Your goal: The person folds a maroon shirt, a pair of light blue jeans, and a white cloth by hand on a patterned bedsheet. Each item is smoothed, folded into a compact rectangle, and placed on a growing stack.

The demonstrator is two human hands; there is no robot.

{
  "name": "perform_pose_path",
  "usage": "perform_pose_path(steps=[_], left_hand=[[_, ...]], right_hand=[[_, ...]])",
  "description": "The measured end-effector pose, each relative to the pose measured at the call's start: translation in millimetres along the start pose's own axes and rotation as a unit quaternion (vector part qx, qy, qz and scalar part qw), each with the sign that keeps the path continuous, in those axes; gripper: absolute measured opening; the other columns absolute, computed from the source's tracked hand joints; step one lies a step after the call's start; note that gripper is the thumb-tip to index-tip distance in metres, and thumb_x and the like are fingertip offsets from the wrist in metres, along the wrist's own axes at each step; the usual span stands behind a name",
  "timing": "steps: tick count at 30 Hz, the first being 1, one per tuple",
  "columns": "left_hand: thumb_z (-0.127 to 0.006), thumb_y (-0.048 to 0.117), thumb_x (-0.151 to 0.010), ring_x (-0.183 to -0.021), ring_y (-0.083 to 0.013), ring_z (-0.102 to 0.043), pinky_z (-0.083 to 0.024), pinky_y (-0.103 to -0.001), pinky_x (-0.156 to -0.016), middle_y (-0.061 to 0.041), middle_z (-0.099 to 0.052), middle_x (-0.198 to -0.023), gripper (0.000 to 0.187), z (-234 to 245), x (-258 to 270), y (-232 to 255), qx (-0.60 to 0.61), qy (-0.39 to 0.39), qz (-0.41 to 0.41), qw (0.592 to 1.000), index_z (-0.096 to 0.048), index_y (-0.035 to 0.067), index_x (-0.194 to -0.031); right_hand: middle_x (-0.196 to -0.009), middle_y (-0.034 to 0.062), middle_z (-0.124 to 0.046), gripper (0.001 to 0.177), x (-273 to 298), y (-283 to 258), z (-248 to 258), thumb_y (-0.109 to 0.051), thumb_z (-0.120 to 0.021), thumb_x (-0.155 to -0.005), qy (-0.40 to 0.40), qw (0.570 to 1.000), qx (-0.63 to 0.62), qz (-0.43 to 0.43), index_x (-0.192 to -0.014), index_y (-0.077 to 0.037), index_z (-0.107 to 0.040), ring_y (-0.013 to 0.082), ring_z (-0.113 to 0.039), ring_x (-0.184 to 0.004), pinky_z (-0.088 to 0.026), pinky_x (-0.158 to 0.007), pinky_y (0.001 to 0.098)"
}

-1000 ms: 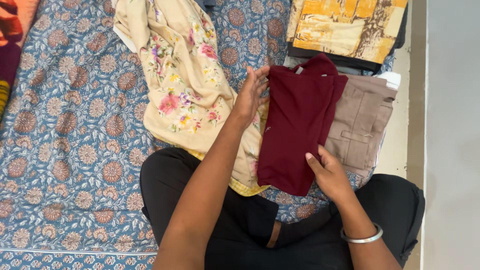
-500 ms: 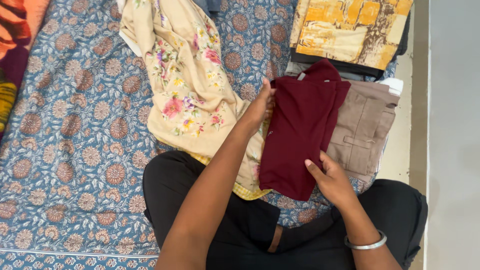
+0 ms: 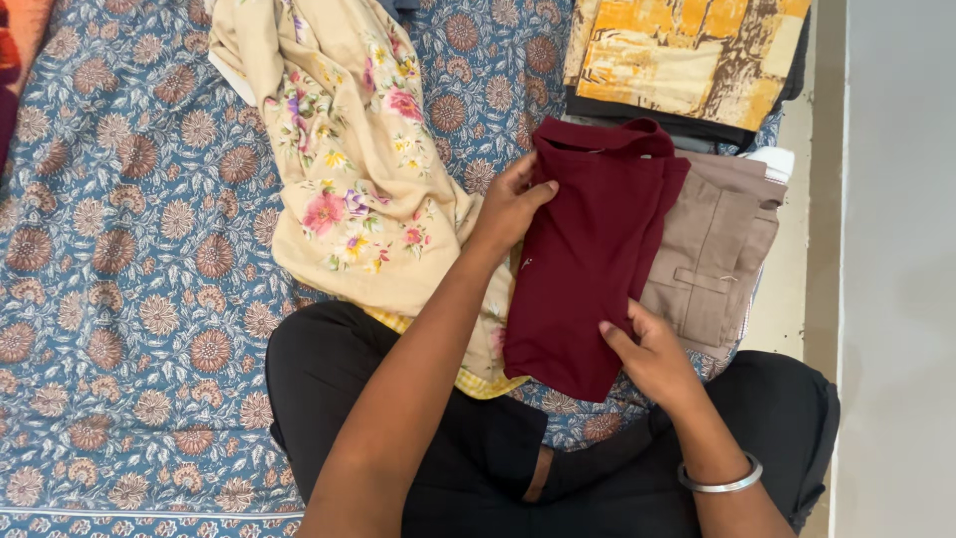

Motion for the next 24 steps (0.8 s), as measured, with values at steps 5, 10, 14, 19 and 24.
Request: perform_pose_path(steps=[5,10,14,19,24], left_hand=[[-0.073,0.012,-0.086,-0.106,-0.0253,-0.066,-0.051,-0.038,-0.093,-0.017,-0.071,-0.121,0.059,-0.7,6.0,31.3,-0.199,0.088,-0.129,0.967,-0.056,-0.001,-0.141],[-0.071,0.025,-0.092,-0.107,-0.0387,-0.064,-0.049,-0.046,-0.096,-0.023,-0.071,-0.114,0.055,-8.2,15.2,31.7,-0.398,0.087,-0.047,0.912,-0.054,-0.003,-0.137],[-0.066,0.027,-0.094,-0.115,-0.0395,-0.064,-0.050,-0.046,-0.101,-0.026,-0.067,-0.126,0.056,-9.9,14.3,33.1,-0.324,0.082,-0.088,0.938,-0.050,-0.004,-0.139],[-0.068,0.028,-0.097,-0.117,-0.0412,-0.061,-0.047,-0.048,-0.100,-0.027,-0.061,-0.130,0.057,-7.1,21.4,34.8,-0.379,0.083,-0.101,0.916,-0.048,-0.005,-0.139],[-0.066,0.023,-0.099,-0.117,-0.0407,-0.062,-0.050,-0.046,-0.098,-0.021,-0.060,-0.128,0.040,-12.2,60.5,66.6,-0.425,0.025,-0.177,0.887,-0.055,0.001,-0.131]], right_hand=[[-0.125,0.0096,-0.071,0.048,-0.6,-0.4,4.5,0.002,-0.051,-0.091,-0.010,0.998,-0.031,0.045,-0.138,0.002,-0.058,0.0159,-0.067,-0.112,-0.054,-0.097,0.0313],[-0.109,0.0148,-0.073,0.028,-1.3,3.5,5.0,-0.005,-0.060,-0.099,-0.005,0.998,-0.059,0.035,-0.126,0.004,-0.057,0.0165,-0.068,-0.100,-0.056,-0.088,0.0322],[-0.103,0.0147,-0.068,0.030,-4.8,-4.2,3.0,-0.005,-0.062,-0.100,0.001,0.997,-0.064,0.045,-0.128,0.001,-0.053,0.0163,-0.062,-0.093,-0.052,-0.080,0.0330],[-0.121,0.0109,-0.068,0.035,-7.6,-15.5,0.8,0.002,-0.055,-0.096,-0.005,0.983,-0.133,0.127,-0.131,0.001,-0.052,0.0148,-0.064,-0.112,-0.053,-0.097,0.0300],[-0.125,0.0128,-0.063,0.041,-14.7,-12.7,-1.6,0.009,-0.052,-0.095,0.021,0.979,-0.142,0.145,-0.135,0.001,-0.048,0.0165,-0.062,-0.117,-0.050,-0.100,0.0308]])
Point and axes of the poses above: each hand's wrist, its own x-axis away from the middle knuckle, its own z-axis out of the back of the hand, y = z × x, the point moved 5 cm from there along -x, towards the middle knuckle
